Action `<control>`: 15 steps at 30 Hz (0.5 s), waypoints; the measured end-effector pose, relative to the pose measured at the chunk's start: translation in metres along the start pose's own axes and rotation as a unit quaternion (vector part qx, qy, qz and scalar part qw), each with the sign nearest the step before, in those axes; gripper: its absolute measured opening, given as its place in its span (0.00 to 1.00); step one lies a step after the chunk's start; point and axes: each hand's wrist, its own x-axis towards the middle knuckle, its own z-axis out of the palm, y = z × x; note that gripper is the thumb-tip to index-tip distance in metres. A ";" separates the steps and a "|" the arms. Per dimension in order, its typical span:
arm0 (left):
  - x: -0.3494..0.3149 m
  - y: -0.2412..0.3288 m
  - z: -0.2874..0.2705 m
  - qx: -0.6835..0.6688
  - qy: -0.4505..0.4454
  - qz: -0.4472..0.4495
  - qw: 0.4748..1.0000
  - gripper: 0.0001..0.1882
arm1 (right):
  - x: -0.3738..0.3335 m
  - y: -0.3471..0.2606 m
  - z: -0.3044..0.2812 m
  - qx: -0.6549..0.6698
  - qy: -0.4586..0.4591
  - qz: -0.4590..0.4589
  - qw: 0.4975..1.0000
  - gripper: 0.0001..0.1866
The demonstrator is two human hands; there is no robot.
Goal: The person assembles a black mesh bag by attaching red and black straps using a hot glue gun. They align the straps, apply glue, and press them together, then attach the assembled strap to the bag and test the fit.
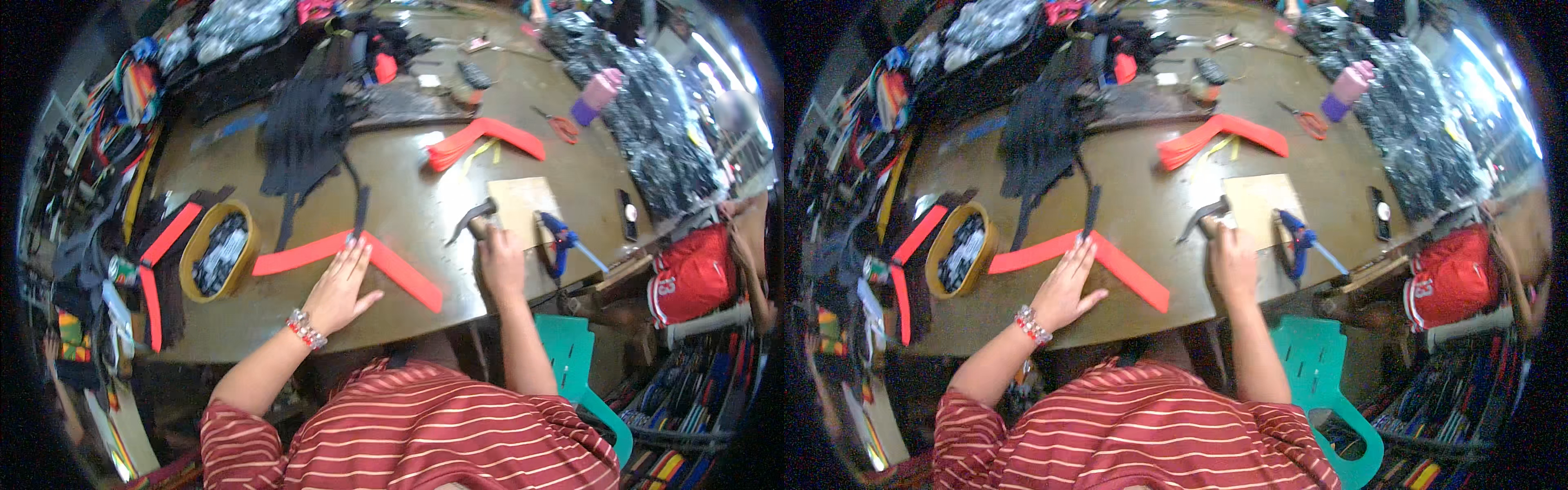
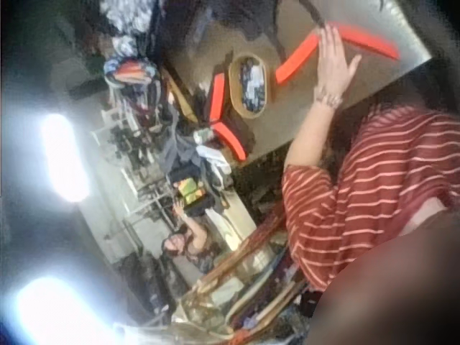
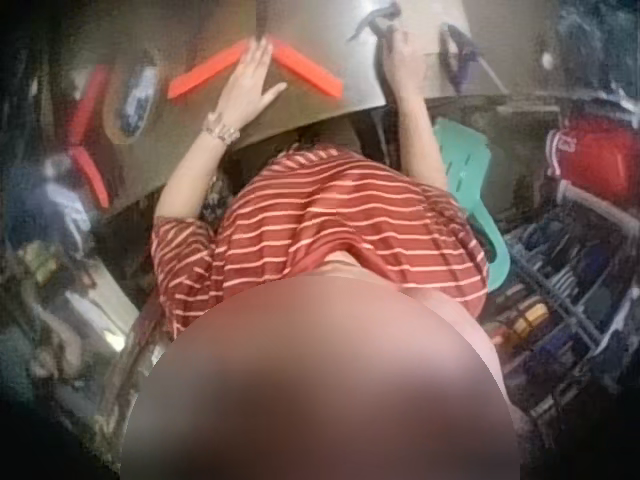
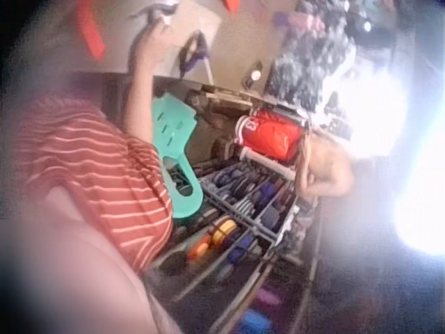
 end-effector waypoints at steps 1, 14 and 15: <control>0.001 0.006 -0.001 0.005 -0.013 0.013 1.000 0.44 | -0.001 0.001 0.001 0.005 -0.001 0.008 1.000 0.17; -0.021 0.049 -0.009 -0.186 0.155 0.019 0.970 0.10 | 0.004 0.002 0.009 0.048 -0.028 0.028 0.998 0.20; -0.003 0.039 -0.020 -0.269 0.181 -0.043 0.945 0.08 | 0.006 0.004 0.013 0.028 -0.023 0.023 0.999 0.19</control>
